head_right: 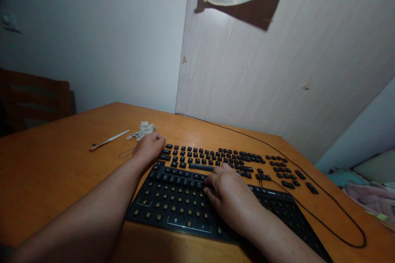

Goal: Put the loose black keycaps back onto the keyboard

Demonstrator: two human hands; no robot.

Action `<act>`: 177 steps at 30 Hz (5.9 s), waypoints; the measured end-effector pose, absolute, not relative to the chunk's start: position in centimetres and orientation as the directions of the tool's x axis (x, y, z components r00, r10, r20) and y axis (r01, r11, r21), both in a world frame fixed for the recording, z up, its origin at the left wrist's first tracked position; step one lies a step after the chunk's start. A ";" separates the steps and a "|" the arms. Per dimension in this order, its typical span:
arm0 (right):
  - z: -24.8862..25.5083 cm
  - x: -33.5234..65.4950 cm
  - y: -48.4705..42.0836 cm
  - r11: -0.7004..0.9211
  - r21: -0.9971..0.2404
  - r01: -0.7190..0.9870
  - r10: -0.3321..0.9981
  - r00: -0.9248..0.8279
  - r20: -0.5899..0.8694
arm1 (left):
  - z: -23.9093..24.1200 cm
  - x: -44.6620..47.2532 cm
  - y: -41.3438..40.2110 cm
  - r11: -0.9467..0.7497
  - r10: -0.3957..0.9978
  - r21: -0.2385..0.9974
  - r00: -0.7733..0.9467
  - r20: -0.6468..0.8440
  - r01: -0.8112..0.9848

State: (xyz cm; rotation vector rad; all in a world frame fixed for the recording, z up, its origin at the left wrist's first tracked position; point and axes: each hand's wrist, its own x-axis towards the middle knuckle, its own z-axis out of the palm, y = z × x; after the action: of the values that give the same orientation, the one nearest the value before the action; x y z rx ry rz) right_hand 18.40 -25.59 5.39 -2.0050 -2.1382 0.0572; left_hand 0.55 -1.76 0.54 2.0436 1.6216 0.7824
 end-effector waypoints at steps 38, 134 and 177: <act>5.9 17.4 -25.4 -0.011 -0.127 0.992 0.995 0.024 0.097 | 0.4 0.7 -1.5 -0.247 0.969 0.607 0.175 0.176 0.755; 6.4 18.5 -26.4 0.100 -0.198 0.975 0.993 -0.085 0.080 | 0.2 0.6 -1.3 -0.262 0.965 0.601 0.196 0.175 0.755; 8.1 29.0 -17.0 -0.316 -0.049 0.947 0.943 0.320 0.090 | 1.1 0.3 -1.6 -0.250 0.968 0.569 0.210 0.137 0.783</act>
State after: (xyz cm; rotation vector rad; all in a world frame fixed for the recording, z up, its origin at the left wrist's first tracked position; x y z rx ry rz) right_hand 29.03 -16.98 8.07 -2.4751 -1.7787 -0.0683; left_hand 0.28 -1.61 1.06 2.1146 1.6309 0.6721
